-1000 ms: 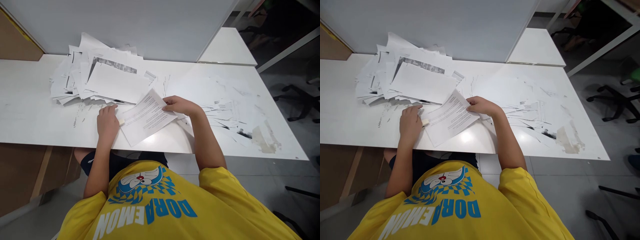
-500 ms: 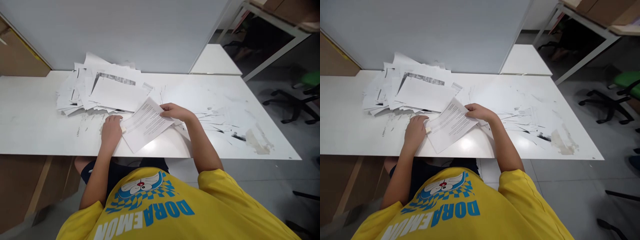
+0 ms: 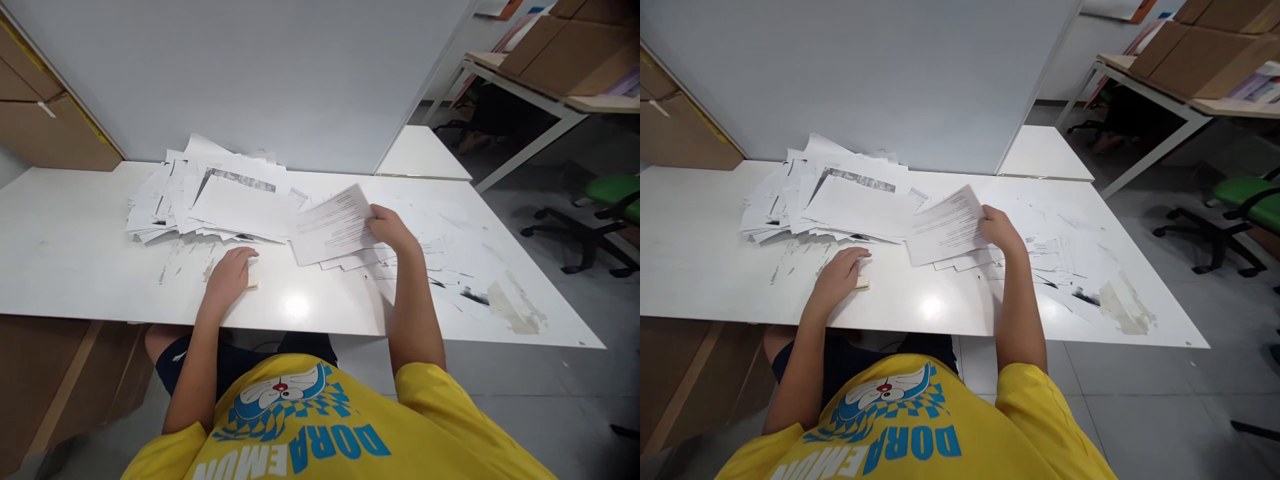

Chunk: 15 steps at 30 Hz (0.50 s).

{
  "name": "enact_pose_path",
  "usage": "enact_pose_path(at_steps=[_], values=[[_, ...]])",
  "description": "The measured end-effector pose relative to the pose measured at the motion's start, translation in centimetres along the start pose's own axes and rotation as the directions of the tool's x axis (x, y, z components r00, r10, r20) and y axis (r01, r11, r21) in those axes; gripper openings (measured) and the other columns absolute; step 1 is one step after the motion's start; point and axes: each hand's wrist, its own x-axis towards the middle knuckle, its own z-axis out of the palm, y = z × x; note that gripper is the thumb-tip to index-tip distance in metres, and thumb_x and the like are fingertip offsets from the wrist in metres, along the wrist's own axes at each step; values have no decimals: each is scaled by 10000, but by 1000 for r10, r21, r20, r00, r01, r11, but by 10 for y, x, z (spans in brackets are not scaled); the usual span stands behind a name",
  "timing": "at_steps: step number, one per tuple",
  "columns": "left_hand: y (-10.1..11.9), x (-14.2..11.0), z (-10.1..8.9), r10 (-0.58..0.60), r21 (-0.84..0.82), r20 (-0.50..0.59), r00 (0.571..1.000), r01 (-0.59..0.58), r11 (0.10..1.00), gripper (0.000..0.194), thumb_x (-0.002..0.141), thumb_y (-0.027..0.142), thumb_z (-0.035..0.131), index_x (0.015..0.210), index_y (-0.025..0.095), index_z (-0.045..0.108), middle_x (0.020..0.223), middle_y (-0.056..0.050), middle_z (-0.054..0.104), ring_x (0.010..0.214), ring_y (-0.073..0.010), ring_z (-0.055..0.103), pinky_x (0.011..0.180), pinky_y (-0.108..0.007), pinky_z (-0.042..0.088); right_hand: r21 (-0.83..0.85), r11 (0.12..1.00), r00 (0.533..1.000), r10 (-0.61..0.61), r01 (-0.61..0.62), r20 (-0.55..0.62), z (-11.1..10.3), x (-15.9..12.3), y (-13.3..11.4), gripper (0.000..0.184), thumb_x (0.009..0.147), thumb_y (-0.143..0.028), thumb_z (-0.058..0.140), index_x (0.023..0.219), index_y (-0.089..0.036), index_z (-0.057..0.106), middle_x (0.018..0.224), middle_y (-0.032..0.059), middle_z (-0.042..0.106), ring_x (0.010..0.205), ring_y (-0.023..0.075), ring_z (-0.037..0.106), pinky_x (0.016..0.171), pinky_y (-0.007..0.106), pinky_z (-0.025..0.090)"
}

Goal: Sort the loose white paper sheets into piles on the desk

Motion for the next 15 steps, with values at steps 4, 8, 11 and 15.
enact_pose_path(at_steps=[4, 8, 11, 15], values=[[1, 3, -9, -54, -111, 131, 990, 68, 991, 363, 965, 281, 405, 1177, 255, 699, 1220, -50, 741, 1140, -263, 677, 962, -394, 554, -204, 965, 972, 121, -163, -203, -14, 11, 30, 169, 689, -152, 496, 834, -226, 543, 801, 70, 595, 758, 254, 546, 730, 408, 483], [-2, 27, -26, -61, -29, 27, 998, 62, 998, 372, 970, 342, 419, 1198, 242, 696, 1236, -81, 730, 1146, -295, 659, 1005, -446, 522, -294, 925, 929, 131, -240, -347, -14, 20, 50, 376, 746, -170, 517, 1109, -141, 607, 1081, 228, 643, 952, 356, 611, 864, 532, 500], [-9, 61, -41, -114, 163, -283, 952, 165, 973, 422, 950, 329, 464, 1298, 161, 633, 1311, -185, 656, 1255, -378, 570, 1073, -533, 451, -290, 938, 897, 44, -189, -441, -11, 24, 57, 498, 817, -237, 512, 1295, -104, 558, 1279, 287, 578, 1159, 431, 565, 960, 618, 463], [-26, 100, -50, -300, 317, -390, 870, 433, 844, 631, 864, 459, 643, 1311, 18, 583, 1360, -333, 545, 1312, -493, 472, 1082, -614, 388, -253, 966, 898, -68, -50, -435, -5, 24, 47, 528, 884, -281, 479, 1384, -114, 511, 1364, 277, 534, 1273, 439, 510, 1009, 635, 451]])
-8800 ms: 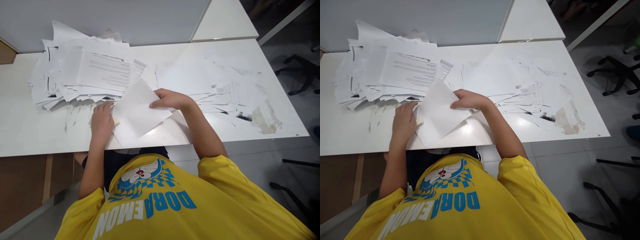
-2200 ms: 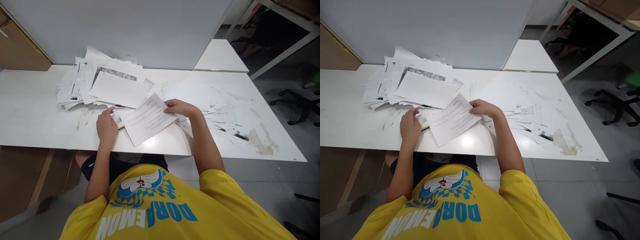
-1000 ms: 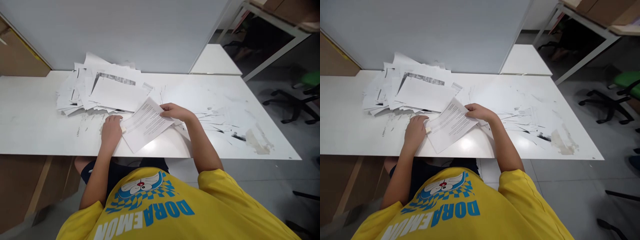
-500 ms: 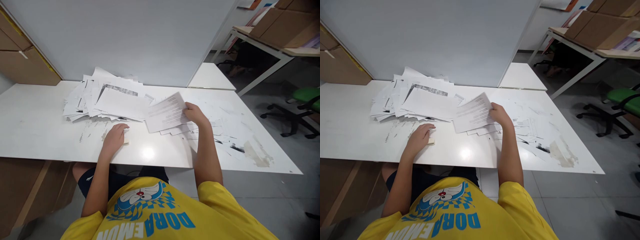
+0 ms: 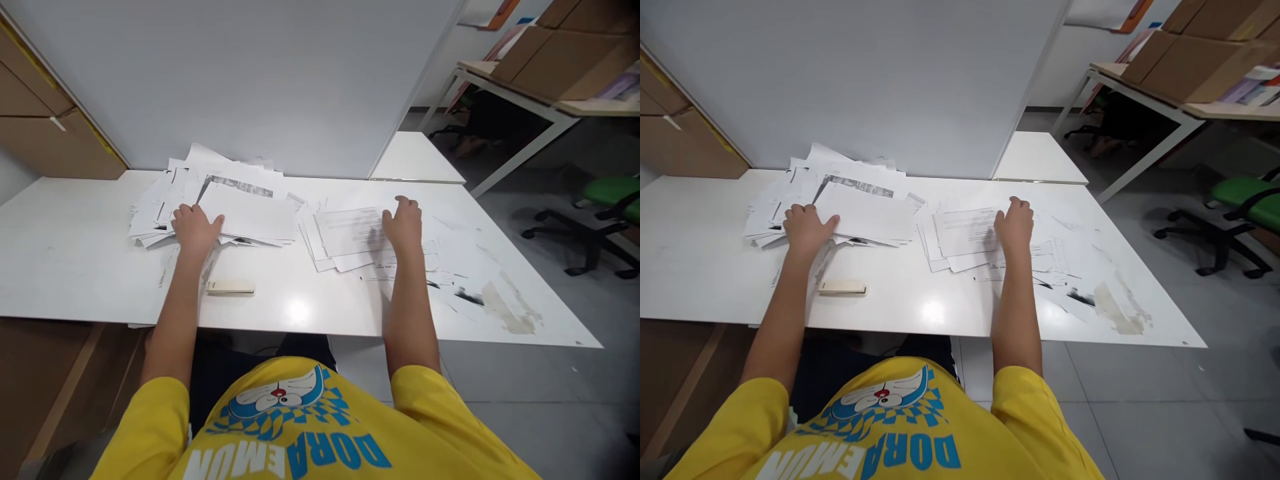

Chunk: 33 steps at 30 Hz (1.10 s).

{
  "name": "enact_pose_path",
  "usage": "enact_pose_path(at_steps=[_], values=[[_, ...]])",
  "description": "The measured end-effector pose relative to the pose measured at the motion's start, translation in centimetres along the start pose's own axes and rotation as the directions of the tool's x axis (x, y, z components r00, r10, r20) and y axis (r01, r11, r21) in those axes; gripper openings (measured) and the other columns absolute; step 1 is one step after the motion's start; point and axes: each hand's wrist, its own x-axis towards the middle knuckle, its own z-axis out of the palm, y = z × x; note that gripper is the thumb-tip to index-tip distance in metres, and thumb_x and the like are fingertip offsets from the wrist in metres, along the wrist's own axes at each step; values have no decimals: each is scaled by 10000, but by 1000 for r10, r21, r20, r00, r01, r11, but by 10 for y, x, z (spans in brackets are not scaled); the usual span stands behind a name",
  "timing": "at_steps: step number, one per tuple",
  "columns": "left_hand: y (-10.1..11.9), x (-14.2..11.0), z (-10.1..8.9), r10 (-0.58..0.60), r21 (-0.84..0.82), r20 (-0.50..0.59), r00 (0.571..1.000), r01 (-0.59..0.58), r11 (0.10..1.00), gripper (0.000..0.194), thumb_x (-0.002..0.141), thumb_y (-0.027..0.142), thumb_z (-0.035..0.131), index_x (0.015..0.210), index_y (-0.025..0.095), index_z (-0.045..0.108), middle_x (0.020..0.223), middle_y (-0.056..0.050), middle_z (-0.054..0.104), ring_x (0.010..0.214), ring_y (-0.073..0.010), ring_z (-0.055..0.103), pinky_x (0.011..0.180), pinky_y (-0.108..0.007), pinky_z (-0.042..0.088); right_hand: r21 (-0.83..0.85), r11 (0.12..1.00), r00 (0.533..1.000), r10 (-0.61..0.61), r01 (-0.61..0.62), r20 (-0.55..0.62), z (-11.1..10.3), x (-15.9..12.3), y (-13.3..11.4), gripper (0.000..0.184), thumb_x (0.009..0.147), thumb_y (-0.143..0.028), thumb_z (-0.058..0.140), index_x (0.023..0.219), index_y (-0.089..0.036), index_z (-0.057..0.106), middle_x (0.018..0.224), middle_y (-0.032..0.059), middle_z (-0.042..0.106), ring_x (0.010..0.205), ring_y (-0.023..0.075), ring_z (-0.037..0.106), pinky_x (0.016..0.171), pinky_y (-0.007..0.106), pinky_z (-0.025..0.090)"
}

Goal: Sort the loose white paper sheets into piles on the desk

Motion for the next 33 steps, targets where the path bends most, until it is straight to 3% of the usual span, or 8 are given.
enact_pose_path(at_steps=[5, 10, 16, 19, 21, 26, 30, 33], values=[[-13, 13, 19, 31, -45, -35, 999, -33, 998, 489, 854, 390, 640, 1235, 84, 606, 1330, -286, 567, 1294, -456, 485, 1085, -587, 392, 106, 970, 970, -227, 217, 89, 12, -16, -40, 489, 911, -268, 454, 1367, -122, 555, 1372, 247, 571, 1282, 403, 529, 1073, 598, 441], [-24, 17, 40, 37, -437, -183, 982, -115, 892, 129, 776, 263, 649, 875, 228, 574, 960, -129, 642, 1080, -368, 572, 1048, -573, 412, 429, 864, 891, -388, 263, 235, 35, -44, -77, 445, 913, -307, 498, 1328, -191, 608, 1355, 165, 635, 1290, 327, 567, 1134, 537, 431], [-17, 10, 45, -47, -906, -172, 984, -139, 399, 352, 704, 406, 768, 827, 241, 483, 763, 16, 521, 743, -154, 547, 761, -285, 475, 615, 788, 846, -352, 36, 401, 54, -63, -91, 490, 872, -368, 602, 1336, -210, 605, 1358, 150, 654, 1267, 309, 599, 1122, 535, 442], [-9, 5, 40, 1, -987, -91, 996, -91, 131, 539, 613, 515, 850, 836, 248, 438, 752, 32, 545, 695, -135, 550, 695, -263, 477, 675, 732, 847, -297, -95, 442, 55, -65, -95, 616, 819, -426, 694, 1382, -218, 558, 1425, 154, 621, 1310, 320, 579, 1143, 537, 424], [-5, 2, 38, 62, -999, -23, 998, -25, 36, 620, 557, 556, 883, 833, 250, 420, 779, 20, 579, 732, -154, 596, 703, -278, 499, 749, 639, 831, -312, -176, 461, 54, -65, -97, 661, 777, -476, 755, 1366, -246, 563, 1465, 132, 606, 1327, 320, 575, 1148, 525, 426], [-5, -3, 33, 226, -997, 36, 973, 20, 73, 570, 545, 489, 905, 861, 240, 502, 744, 14, 555, 789, -193, 635, 716, -295, 508, 871, 410, 848, -328, -270, 417, 54, -72, -104, 528, 709, -576, 802, 1093, -229, 697, 1184, 96, 765, 1189, 312, 660, 1086, 487, 483], [-16, -4, 27, 77, -971, -187, 979, -197, 135, 399, 731, 601, 694, 817, 239, 549, 724, -5, 502, 700, -171, 549, 675, -303, 466, 884, 393, 845, -355, -253, 400, 53, -80, -109, 511, 696, -620, 808, 1028, -241, 725, 1081, 68, 787, 1140, 301, 678, 1044, 464, 512], [-22, -7, 23, -58, -920, -345, 937, -326, 218, 413, 814, 646, 537, 756, 237, 546, 720, -33, 502, 671, -177, 490, 659, -326, 433, 866, 415, 813, -378, -280, 444, 52, -87, -115, 519, 707, -657, 791, 1005, -237, 725, 1069, 74, 787, 1105, 312, 688, 1009, 469, 529]])
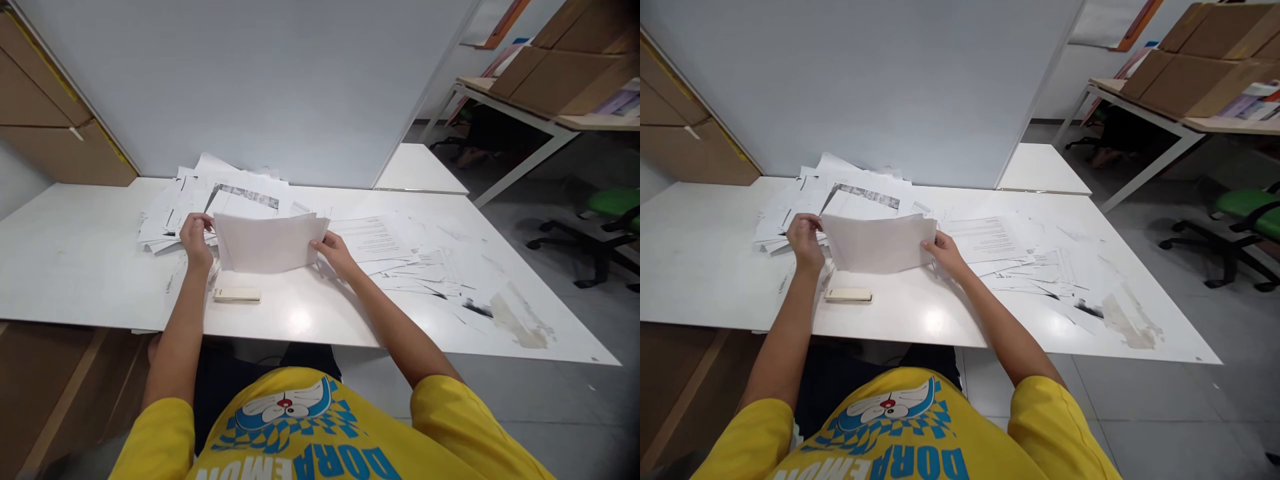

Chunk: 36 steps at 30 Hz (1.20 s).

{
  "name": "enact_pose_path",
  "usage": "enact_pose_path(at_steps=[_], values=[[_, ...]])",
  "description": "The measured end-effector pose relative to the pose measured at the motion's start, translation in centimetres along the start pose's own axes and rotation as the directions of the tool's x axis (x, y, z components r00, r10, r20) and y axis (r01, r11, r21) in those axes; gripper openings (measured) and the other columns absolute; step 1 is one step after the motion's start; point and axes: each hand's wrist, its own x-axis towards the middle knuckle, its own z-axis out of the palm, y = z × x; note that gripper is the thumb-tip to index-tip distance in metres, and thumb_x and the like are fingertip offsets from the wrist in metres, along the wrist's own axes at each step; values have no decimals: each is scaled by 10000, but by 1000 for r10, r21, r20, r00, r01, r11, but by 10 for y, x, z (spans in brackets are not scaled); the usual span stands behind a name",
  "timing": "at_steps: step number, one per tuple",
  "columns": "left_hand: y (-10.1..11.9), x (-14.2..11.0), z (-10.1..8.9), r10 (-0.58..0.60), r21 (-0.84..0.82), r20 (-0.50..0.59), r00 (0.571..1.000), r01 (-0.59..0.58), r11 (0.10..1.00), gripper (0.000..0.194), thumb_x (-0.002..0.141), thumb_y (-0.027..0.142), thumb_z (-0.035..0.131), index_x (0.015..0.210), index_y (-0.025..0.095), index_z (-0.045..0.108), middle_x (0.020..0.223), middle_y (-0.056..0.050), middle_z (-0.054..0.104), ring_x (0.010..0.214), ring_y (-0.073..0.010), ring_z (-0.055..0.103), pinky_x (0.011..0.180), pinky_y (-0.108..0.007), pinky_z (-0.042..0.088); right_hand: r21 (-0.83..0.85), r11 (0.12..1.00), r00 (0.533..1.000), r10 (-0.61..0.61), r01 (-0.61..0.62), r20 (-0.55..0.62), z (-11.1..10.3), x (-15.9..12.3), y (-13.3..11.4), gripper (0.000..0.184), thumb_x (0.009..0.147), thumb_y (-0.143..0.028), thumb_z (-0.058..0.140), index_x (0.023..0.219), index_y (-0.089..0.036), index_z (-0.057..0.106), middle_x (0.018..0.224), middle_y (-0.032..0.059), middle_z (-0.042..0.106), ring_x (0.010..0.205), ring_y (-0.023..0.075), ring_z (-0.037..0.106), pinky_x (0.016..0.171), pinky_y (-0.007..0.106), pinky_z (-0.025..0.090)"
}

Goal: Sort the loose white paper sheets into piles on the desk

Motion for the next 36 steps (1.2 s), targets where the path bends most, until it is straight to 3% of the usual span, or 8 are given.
enact_pose_path(at_steps=[5, 11, 18, 23, 30, 33, 36], values=[[2, -9, -3, 28, 6, -100, 995, -28, 1000, 519, 882, 710, 385, 747, 234, 541, 723, -42, 494, 667, -179, 493, 639, -329, 398, 19, 999, 999, 26, -26, 21, 16, -7, 2, 620, 688, -630, 813, 1159, -249, 679, 1207, 84, 753, 1177, 327, 665, 1030, 475, 524], [-4, -21, -3, 5, 93, -61, 998, 1, 996, 593, 835, 800, 385, 753, 235, 543, 675, 1, 434, 628, -168, 452, 608, -324, 364, 71, 989, 991, 130, -130, -1, 26, -11, 14, 635, 640, -553, 853, 1154, -245, 641, 1228, 105, 744, 1174, 337, 674, 1036, 510, 535], [-4, -25, -9, 158, 179, 8, 987, -157, 971, 617, 855, 809, 406, 749, 233, 599, 693, -17, 495, 668, -185, 505, 640, -344, 394, 95, 995, 999, 40, -37, -32, 30, -16, 11, 703, 695, -568, 806, 1293, -273, 582, 1297, 95, 696, 1205, 310, 651, 1018, 454, 554], [-5, -24, -8, 175, 127, 1, 984, -174, 977, 656, 818, 859, 450, 741, 224, 594, 680, -14, 488, 626, -168, 475, 582, -329, 384, 114, 992, 995, 68, -60, -68, 40, -24, 9, 667, 661, -602, 807, 1205, -269, 612, 1206, 93, 720, 1142, 318, 664, 980, 473, 563], [-12, -27, -7, 141, 115, 28, 990, -143, 983, 666, 779, 871, 454, 733, 223, 600, 687, -34, 521, 638, -188, 516, 572, -340, 407, 32, 999, 997, 32, -30, -65, 48, -36, 7, 524, 679, -597, 807, 1062, -276, 650, 1073, 73, 720, 1055, 311, 667, 969, 501, 556], [-13, -20, -9, 109, 73, 78, 991, -114, 991, 613, 742, 832, 537, 711, 224, 610, 665, -31, 534, 611, -181, 517, 549, -331, 398, 26, 999, 997, 38, -36, -66, 49, -36, 4, 502, 682, -578, 806, 1052, -273, 657, 1079, 79, 721, 1053, 315, 671, 972, 511, 555], [-10, -13, -11, 7, 4, 178, 984, -7, 1000, 524, 682, 739, 667, 671, 217, 626, 621, -18, 543, 558, -155, 491, 513, -305, 370, 33, 999, 998, 42, -41, -47, 47, -35, 4, 460, 693, -542, 778, 1047, -266, 676, 1085, 84, 732, 1077, 326, 671, 986, 520, 542]])
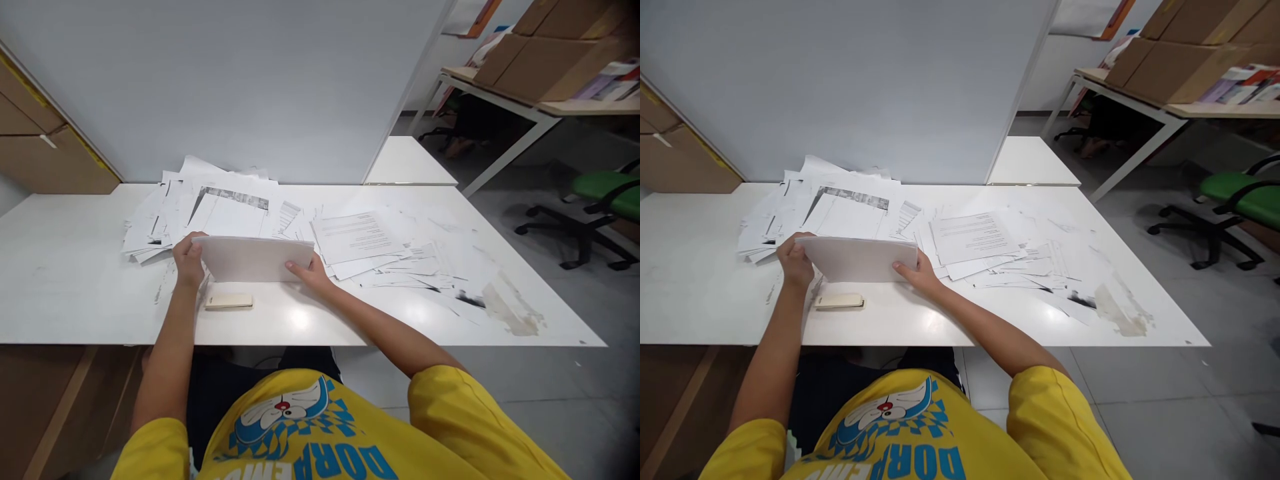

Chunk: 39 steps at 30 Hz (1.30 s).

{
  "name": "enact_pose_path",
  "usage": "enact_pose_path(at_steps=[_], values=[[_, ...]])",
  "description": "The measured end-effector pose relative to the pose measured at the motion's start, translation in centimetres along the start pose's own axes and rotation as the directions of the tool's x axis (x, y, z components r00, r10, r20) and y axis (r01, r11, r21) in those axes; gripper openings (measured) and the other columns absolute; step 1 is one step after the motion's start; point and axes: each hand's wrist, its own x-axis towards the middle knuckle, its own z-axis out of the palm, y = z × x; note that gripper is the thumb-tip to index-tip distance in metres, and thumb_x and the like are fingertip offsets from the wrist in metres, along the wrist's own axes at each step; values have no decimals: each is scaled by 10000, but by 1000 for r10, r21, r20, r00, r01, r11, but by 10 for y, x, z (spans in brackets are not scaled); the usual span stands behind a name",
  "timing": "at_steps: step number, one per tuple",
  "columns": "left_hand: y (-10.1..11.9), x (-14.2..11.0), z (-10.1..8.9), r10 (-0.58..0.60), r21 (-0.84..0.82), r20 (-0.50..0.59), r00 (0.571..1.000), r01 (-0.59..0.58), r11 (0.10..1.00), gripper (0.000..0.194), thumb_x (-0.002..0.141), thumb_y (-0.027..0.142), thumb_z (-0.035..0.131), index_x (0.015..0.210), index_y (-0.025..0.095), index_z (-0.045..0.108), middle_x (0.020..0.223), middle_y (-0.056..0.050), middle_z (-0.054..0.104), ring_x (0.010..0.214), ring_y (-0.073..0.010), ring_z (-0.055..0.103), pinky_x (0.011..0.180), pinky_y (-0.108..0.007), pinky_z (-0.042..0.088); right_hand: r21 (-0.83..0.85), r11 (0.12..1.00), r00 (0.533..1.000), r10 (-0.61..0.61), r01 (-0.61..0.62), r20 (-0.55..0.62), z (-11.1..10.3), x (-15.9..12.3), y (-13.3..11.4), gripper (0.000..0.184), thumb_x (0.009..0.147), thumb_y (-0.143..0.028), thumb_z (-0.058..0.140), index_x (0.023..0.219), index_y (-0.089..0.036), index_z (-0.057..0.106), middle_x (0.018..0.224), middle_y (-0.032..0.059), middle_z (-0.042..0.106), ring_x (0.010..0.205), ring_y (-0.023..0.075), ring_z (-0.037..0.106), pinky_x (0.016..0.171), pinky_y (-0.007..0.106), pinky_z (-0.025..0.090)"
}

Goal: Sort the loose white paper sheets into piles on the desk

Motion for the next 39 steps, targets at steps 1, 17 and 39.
enact_pose_path(at_steps=[1, 17, 39], values=[[1, 1, 0, -47, -27, 24, 999, 48, 998, 494, 661, 703, 701, 665, 214, 632, 616, -16, 550, 553, -150, 491, 510, -297, 371, -5, 1000, 1000, 2, -2, 8, 0, 1, 1, 437, 691, -519, 764, 1036, -263, 681, 1066, 80, 734, 1068, 328, 671, 981, 522, 540], [4, -1, 12, -223, 107, 199, 954, 205, 973, 456, 715, 661, 786, 815, 222, 714, 717, -11, 677, 691, -179, 646, 668, -320, 576, -438, 888, 955, 237, -139, 177, -56, 27, -43, 165, 667, -297, 614, 792, -192, 590, 810, 37, 634, 771, 222, 585, 684, 329, 440], [44, -53, 86, -11, 615, 679, 734, -560, 555, 336, 976, 179, 407, 1126, 135, 705, 990, -166, 721, 1055, -341, 608, 818, -467, 479, -101, 725, 731, 667, -681, -140, -79, -109, -45, 321, 527, -265, 758, 826, -171, 683, 815, 82, 740, 846, 305, 688, 707, 366, 520]])
